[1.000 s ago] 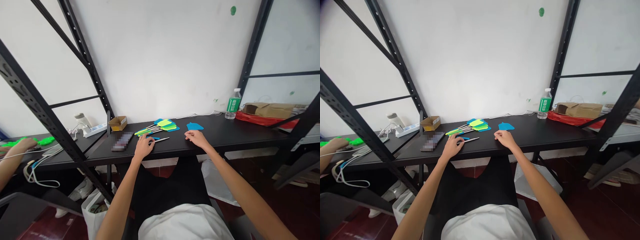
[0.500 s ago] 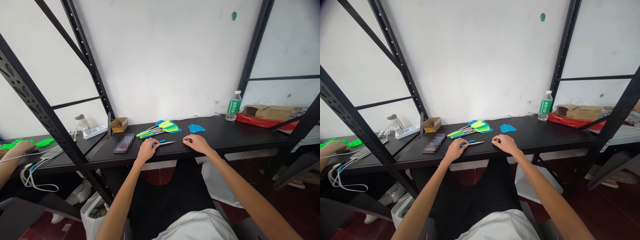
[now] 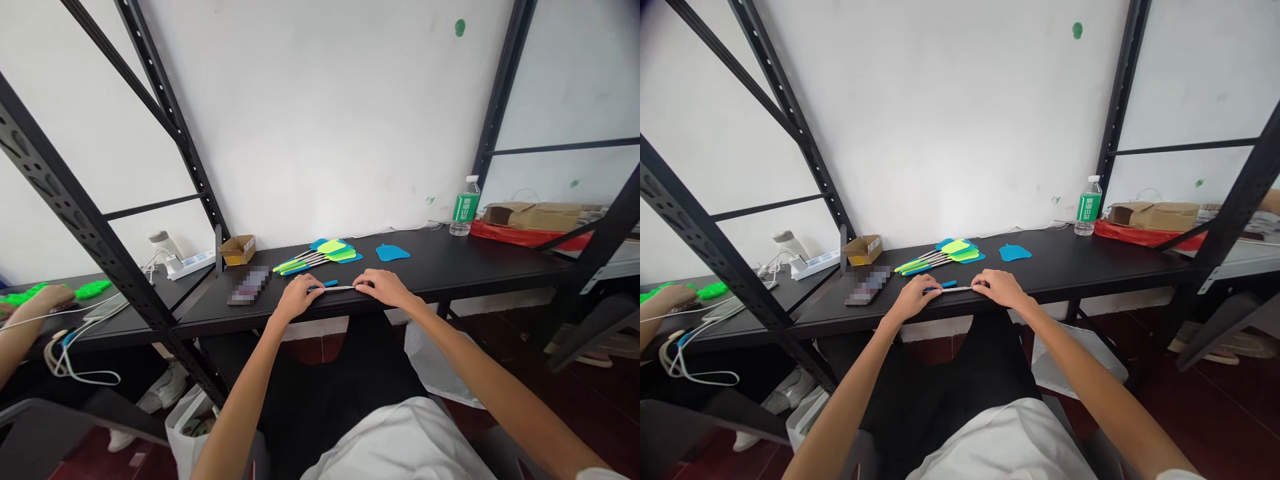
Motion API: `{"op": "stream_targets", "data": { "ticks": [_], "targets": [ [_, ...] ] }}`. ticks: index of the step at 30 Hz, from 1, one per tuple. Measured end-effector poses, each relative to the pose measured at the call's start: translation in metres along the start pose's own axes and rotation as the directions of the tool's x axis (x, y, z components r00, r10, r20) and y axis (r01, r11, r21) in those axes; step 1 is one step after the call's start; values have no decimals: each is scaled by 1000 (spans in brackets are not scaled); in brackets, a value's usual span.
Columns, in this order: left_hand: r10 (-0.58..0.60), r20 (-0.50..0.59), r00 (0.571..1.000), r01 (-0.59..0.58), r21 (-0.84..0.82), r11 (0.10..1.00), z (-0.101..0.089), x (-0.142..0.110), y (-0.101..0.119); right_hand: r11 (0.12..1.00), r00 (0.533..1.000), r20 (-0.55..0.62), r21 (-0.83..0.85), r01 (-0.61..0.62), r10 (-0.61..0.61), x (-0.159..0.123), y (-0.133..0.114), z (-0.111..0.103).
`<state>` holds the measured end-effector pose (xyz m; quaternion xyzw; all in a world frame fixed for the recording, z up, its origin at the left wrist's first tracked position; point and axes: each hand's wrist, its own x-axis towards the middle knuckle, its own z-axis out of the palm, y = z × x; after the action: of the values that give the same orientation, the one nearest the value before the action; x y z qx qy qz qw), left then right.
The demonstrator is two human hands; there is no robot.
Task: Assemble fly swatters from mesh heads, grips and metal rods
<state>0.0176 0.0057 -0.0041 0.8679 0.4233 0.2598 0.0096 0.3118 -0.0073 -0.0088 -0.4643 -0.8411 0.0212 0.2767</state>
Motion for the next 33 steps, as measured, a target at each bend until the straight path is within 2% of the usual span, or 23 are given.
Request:
{"op": "stream_targets", "data": {
  "ticks": [5, 12, 19, 23, 33],
  "targets": [
    [28, 8, 1000, -29, 28, 999, -1, 0, 4, 1000, 1000, 7, 10, -22, 22, 0, 1, -2],
    [-16, -5, 1000, 16, 24, 1000, 0, 0, 5, 993, 993, -30, 43, -111, 112, 3, 9, 4],
    [-14, -13, 1000, 15, 15, 1000, 0, 0, 4, 947, 961, -151, 261, -189, 233, 7, 16, 4],
    [-28, -7, 1000, 28, 15, 999, 0, 0, 4, 928, 941, -180, 295, -227, 287, 9, 19, 6],
    [-19, -5, 1000, 20, 17, 1000, 2, 2, -1, 951, 950, -181, 223, -213, 255, 8, 14, 2]
  ]
}}
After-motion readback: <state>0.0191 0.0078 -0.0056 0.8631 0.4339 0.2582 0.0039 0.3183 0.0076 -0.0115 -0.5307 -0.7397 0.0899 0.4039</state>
